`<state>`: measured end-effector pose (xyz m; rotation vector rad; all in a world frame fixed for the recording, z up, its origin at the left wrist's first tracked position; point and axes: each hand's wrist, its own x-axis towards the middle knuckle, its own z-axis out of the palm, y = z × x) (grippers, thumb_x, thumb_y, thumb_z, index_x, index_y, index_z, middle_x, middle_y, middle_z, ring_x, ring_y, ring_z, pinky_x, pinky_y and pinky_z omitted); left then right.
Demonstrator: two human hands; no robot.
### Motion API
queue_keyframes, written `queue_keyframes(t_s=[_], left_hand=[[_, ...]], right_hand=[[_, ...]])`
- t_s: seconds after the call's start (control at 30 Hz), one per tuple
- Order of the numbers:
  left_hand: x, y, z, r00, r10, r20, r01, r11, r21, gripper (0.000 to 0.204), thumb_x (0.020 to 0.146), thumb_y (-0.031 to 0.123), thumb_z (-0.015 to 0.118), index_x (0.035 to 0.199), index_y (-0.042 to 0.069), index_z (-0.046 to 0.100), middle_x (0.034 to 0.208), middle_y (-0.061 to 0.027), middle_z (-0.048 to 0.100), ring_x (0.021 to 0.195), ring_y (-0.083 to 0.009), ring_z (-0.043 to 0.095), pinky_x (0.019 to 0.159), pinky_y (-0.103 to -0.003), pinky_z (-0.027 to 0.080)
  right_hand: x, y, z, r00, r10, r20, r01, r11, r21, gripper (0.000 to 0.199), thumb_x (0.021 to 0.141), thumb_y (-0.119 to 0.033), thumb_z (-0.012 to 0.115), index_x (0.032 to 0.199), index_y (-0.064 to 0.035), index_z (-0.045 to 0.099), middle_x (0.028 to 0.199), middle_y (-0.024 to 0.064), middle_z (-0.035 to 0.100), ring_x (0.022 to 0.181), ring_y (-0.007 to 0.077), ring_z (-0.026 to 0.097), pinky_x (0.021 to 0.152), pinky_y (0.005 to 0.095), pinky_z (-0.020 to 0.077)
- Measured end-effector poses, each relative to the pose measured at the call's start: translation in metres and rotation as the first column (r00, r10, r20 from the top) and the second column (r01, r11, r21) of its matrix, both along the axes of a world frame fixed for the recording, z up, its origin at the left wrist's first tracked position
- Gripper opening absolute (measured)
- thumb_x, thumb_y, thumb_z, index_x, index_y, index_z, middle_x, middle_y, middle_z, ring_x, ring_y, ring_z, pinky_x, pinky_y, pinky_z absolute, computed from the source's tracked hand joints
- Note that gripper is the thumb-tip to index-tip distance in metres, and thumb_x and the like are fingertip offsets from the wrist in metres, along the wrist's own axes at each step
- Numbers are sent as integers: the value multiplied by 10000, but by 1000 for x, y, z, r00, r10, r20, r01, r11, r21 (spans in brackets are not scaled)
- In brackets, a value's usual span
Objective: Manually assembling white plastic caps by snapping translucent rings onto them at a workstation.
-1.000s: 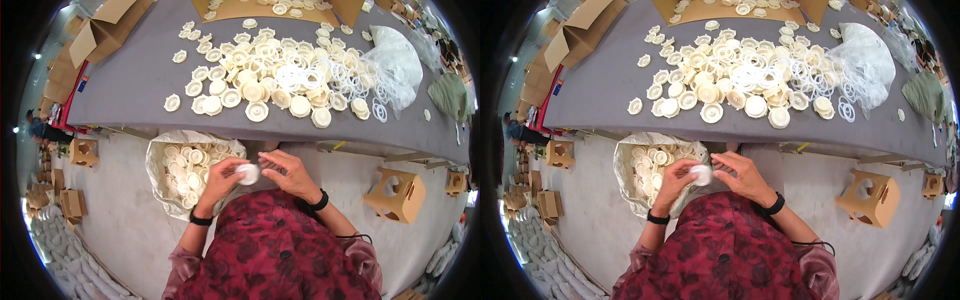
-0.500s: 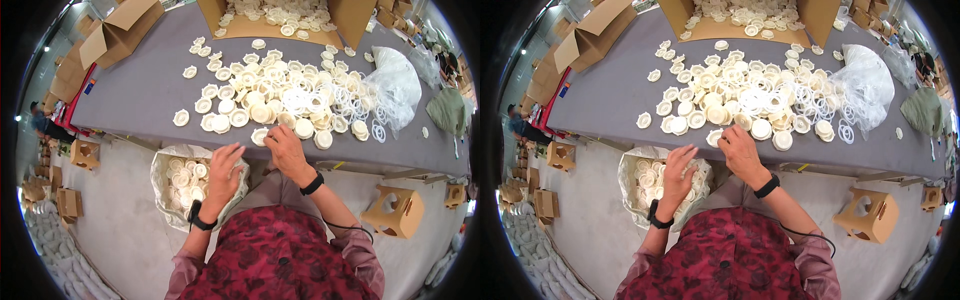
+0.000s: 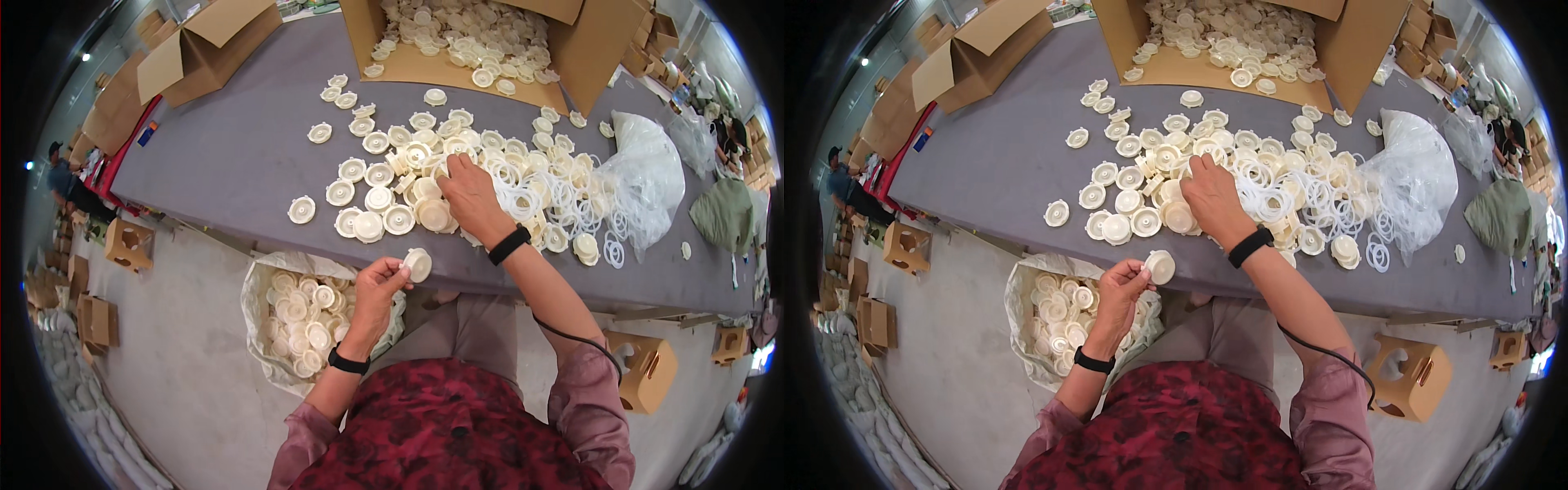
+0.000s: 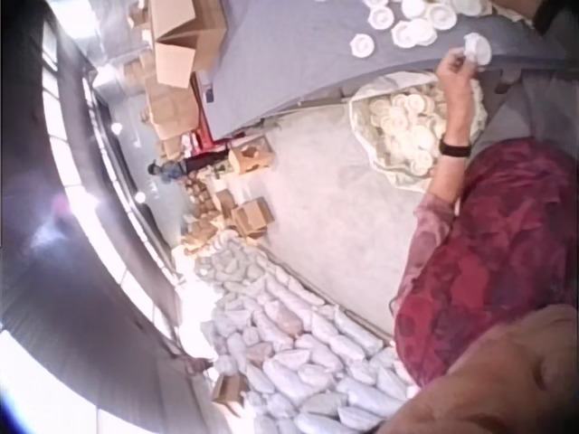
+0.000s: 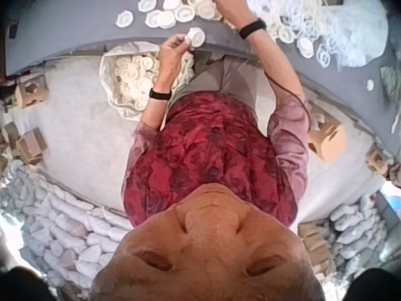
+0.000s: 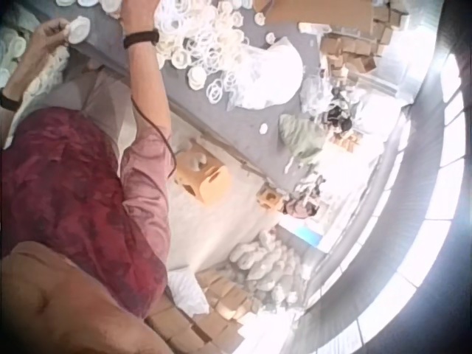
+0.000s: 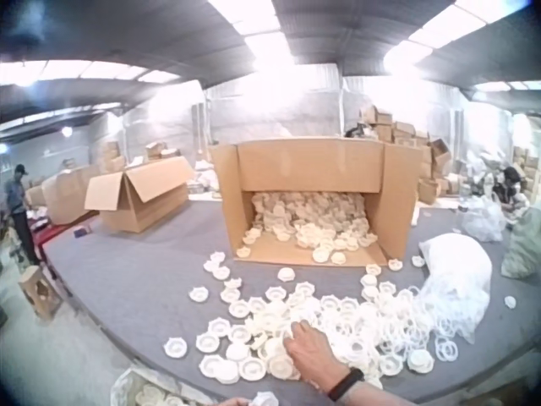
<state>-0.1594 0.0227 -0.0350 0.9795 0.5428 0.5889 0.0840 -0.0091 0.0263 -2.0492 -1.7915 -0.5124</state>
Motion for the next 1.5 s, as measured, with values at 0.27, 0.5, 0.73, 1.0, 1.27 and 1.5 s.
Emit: queue_keyframes(t_s=[0.27, 0.5, 0.73, 1.0, 1.27, 1.5], left_hand=[[-9, -6, 5, 997, -47, 59, 57, 981, -186, 113, 942, 81, 638, 1026, 7, 650, 949, -61, 685, 830, -126, 652, 756, -270, 535], [4, -20, 10, 975, -100, 197, 165, 923, -347, 167, 961, 81, 593, 1113, 13, 609, 1077, -70, 663, 967, -142, 635, 854, -297, 531], [6, -41, 1, 973, -51, 224, 131, 924, -359, 200, 954, 53, 595, 1144, -1, 564, 1111, -77, 649, 998, -146, 637, 909, -327, 536], [-10, -56, -5, 989, -91, 114, 115, 968, -223, 155, 952, 64, 607, 1092, -1, 596, 1015, -63, 674, 917, -126, 645, 838, -276, 530], [-16, -63, -10, 988, -107, 107, 131, 960, -247, 164, 962, 95, 607, 1102, 9, 600, 1038, -60, 669, 903, -114, 632, 813, -267, 523], [-17, -64, -19, 961, -151, 231, 219, 927, -305, 251, 980, 183, 607, 1150, 0, 584, 1093, -77, 660, 952, -140, 626, 868, -309, 514]], right_hand=[[-1, -18, 12, 889, 147, -433, 18, 935, 355, 44, 741, -39, 715, 785, -42, 712, 752, 67, 609, 754, 240, 585, 642, 352, 470], [-61, -74, 7, 828, 204, -523, -5, 934, 358, 128, 757, 10, 707, 876, -38, 718, 758, 78, 624, 711, 234, 600, 610, 333, 478], [-108, -111, -18, 937, 269, -224, -178, 917, 358, 318, 629, 18, 694, 944, -28, 682, 868, 62, 615, 752, 249, 594, 592, 349, 498], [-110, -130, -18, 844, 132, -520, 119, 899, 422, 142, 751, 39, 690, 886, 7, 661, 844, 112, 622, 707, 278, 585, 600, 315, 484], [-107, -143, -27, -142, 260, -955, 236, 946, 223, 69, 908, -62, 689, 941, -7, 713, 773, -18, 628, 627, 21, 499, 548, 185, 393], [-118, -145, -43, -86, 146, -986, 188, 974, 128, 64, 897, -64, 698, 888, -4, 720, 731, -23, 640, 624, 18, 507, 559, 184, 405]])
